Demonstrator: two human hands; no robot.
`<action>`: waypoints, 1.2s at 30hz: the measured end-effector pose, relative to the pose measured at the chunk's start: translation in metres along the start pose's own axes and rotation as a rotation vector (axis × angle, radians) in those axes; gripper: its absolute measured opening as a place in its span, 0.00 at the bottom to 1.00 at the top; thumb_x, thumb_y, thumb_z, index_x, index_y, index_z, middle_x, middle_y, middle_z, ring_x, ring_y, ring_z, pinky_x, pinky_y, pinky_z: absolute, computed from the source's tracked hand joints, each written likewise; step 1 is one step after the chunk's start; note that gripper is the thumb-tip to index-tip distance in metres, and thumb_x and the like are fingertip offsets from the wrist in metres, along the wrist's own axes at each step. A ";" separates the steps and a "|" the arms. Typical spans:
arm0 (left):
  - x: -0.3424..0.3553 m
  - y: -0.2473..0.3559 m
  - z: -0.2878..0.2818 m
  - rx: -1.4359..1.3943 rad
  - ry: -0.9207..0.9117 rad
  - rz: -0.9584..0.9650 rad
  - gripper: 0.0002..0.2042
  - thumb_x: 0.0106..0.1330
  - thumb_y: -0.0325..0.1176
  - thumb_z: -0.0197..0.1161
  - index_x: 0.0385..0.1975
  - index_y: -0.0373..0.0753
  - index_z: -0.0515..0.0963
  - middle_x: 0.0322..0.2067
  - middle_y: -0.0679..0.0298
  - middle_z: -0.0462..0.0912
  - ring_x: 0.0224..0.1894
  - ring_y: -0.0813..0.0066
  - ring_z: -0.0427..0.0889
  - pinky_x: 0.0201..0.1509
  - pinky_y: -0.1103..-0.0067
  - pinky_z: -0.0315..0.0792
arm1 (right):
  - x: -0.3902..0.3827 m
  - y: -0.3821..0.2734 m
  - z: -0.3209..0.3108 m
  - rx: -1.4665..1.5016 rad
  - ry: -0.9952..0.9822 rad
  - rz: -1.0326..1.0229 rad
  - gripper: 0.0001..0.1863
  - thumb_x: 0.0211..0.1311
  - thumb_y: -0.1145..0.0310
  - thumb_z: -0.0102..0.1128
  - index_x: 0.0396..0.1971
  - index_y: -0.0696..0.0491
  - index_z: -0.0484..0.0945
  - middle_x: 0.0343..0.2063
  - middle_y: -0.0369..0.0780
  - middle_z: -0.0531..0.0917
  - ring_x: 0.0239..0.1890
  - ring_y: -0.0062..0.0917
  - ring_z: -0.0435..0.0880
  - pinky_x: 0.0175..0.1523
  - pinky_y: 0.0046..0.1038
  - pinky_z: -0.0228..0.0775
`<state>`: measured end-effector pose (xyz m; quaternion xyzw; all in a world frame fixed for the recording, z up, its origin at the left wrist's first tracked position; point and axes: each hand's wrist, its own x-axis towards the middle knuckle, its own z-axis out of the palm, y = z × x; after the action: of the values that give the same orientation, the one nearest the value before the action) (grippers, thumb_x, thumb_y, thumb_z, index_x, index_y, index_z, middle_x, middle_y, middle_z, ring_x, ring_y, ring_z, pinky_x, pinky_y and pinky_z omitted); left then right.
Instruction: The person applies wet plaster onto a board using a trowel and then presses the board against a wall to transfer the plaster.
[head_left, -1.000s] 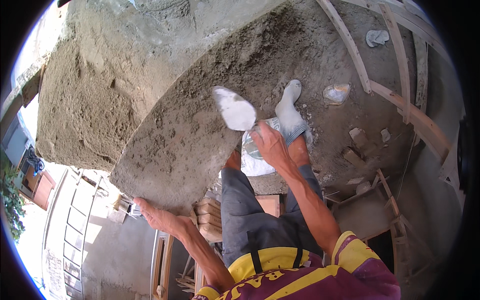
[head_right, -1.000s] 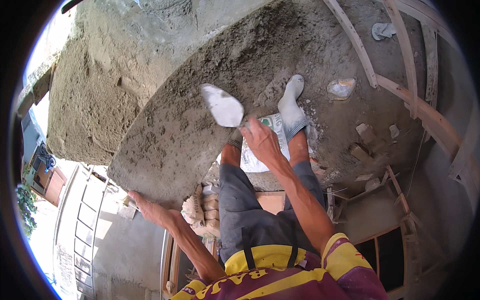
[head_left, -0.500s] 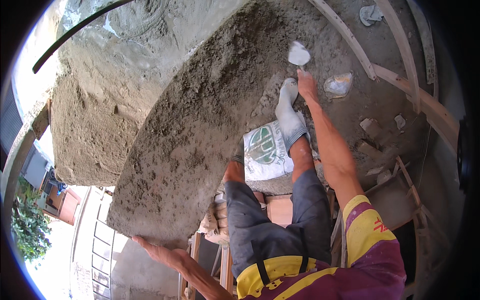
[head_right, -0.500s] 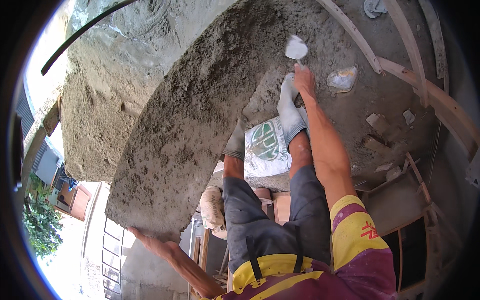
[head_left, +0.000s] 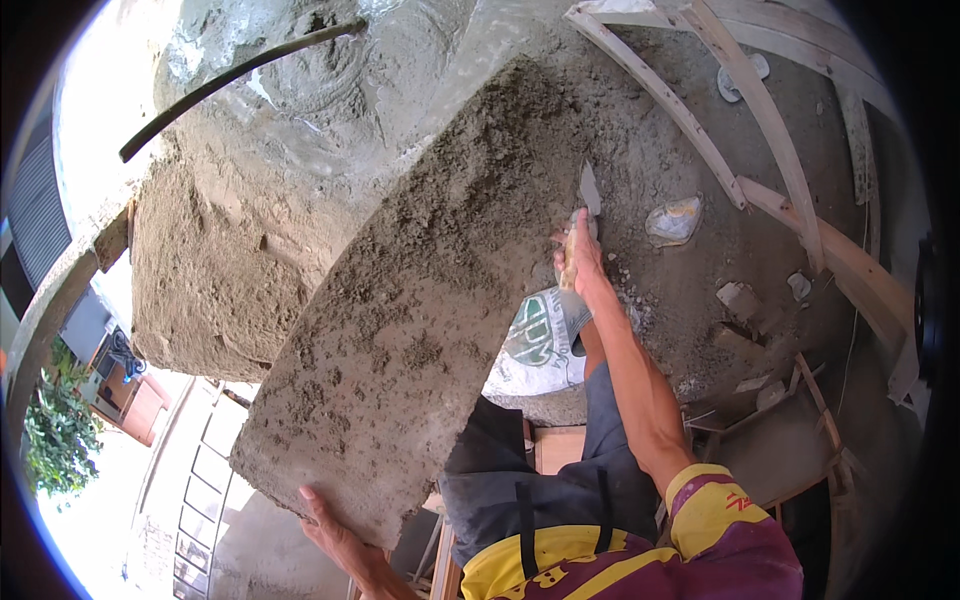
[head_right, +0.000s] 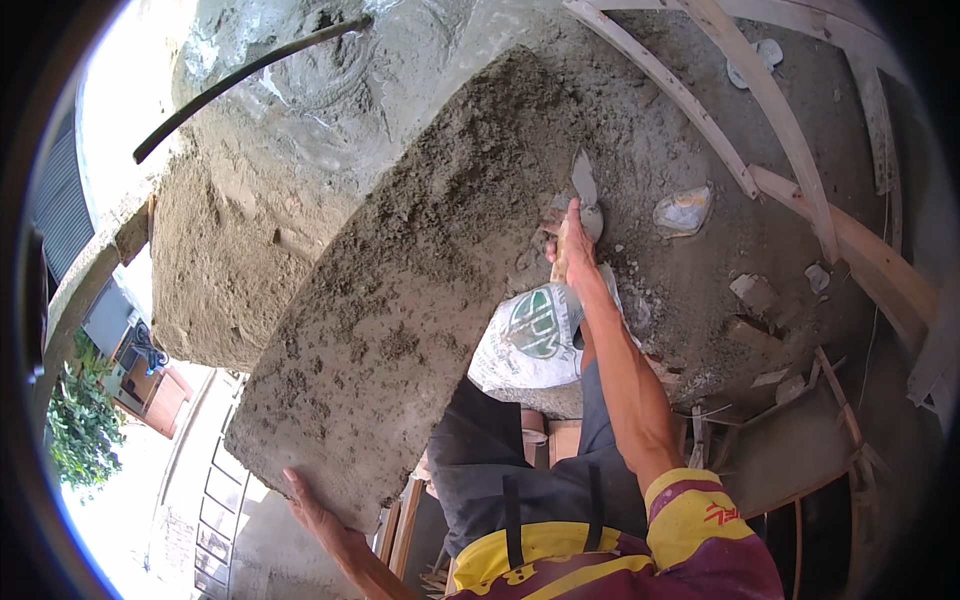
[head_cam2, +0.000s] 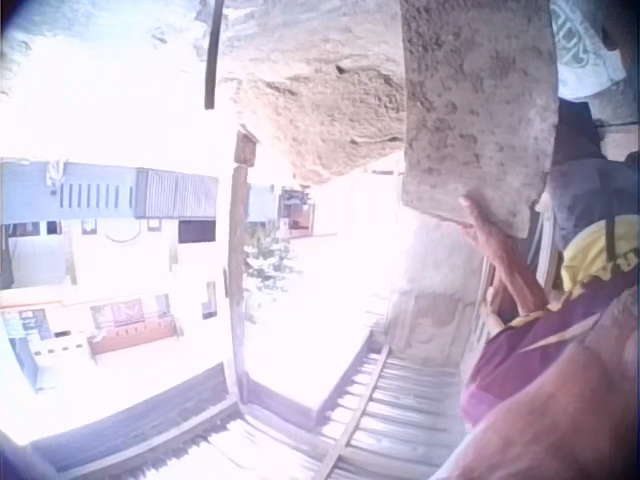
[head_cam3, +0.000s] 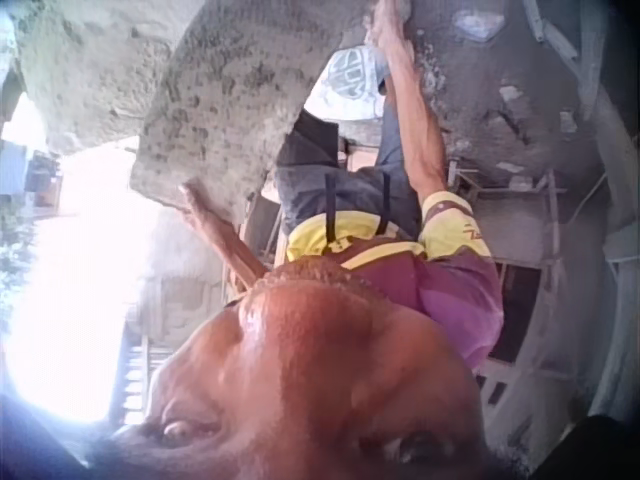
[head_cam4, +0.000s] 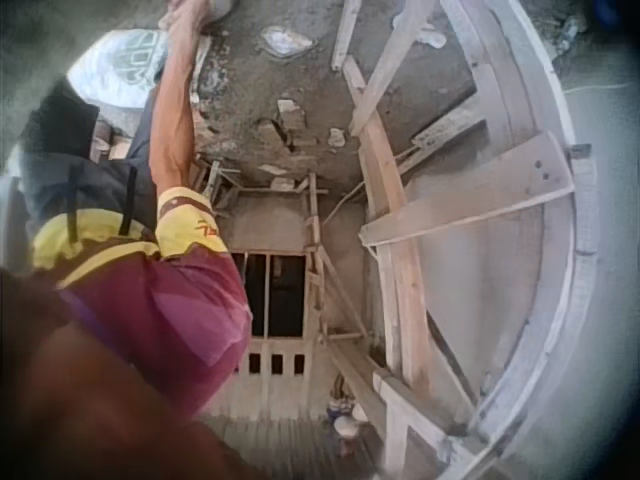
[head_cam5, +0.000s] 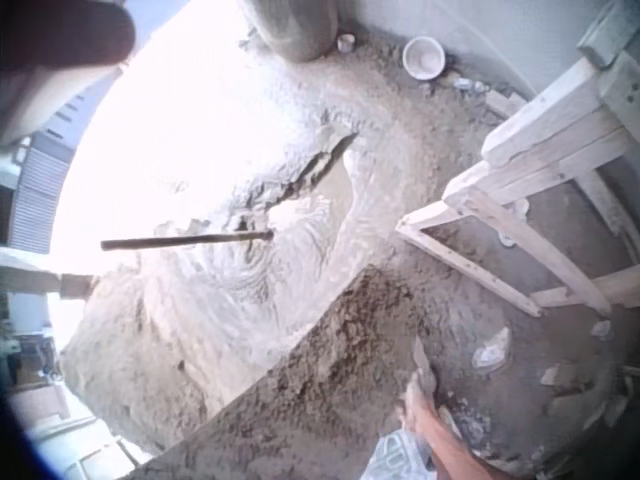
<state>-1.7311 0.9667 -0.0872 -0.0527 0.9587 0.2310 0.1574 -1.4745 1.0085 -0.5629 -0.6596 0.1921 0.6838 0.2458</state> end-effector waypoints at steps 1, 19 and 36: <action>-0.002 0.011 0.000 0.016 0.014 -0.036 0.42 0.69 0.54 0.68 0.71 0.30 0.57 0.64 0.49 0.71 0.64 0.59 0.75 0.65 0.65 0.75 | -0.017 -0.004 0.011 -0.004 0.019 0.003 0.33 0.63 0.33 0.64 0.36 0.53 0.77 0.26 0.38 0.81 0.14 0.23 0.72 0.18 0.29 0.64; 0.125 0.314 -0.108 -0.309 -0.335 0.022 0.36 0.67 0.36 0.70 0.65 0.25 0.57 0.57 0.46 0.72 0.56 0.61 0.78 0.60 0.69 0.75 | -0.173 -0.030 0.263 0.047 0.149 -0.111 0.26 0.62 0.41 0.71 0.43 0.49 0.82 0.26 0.31 0.78 0.21 0.20 0.72 0.27 0.26 0.67; -0.071 0.684 -0.039 0.015 0.092 0.483 0.36 0.59 0.43 0.75 0.61 0.24 0.71 0.54 0.46 0.78 0.50 0.59 0.81 0.56 0.65 0.77 | -0.250 -0.301 0.462 0.389 -0.306 0.033 0.22 0.67 0.44 0.66 0.47 0.46 0.80 0.31 0.27 0.79 0.21 0.13 0.69 0.26 0.23 0.64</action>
<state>-1.7934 1.5581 0.2611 0.1688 0.9513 0.2523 0.0539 -1.6674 1.5016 -0.2698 -0.4853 0.2916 0.7297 0.3832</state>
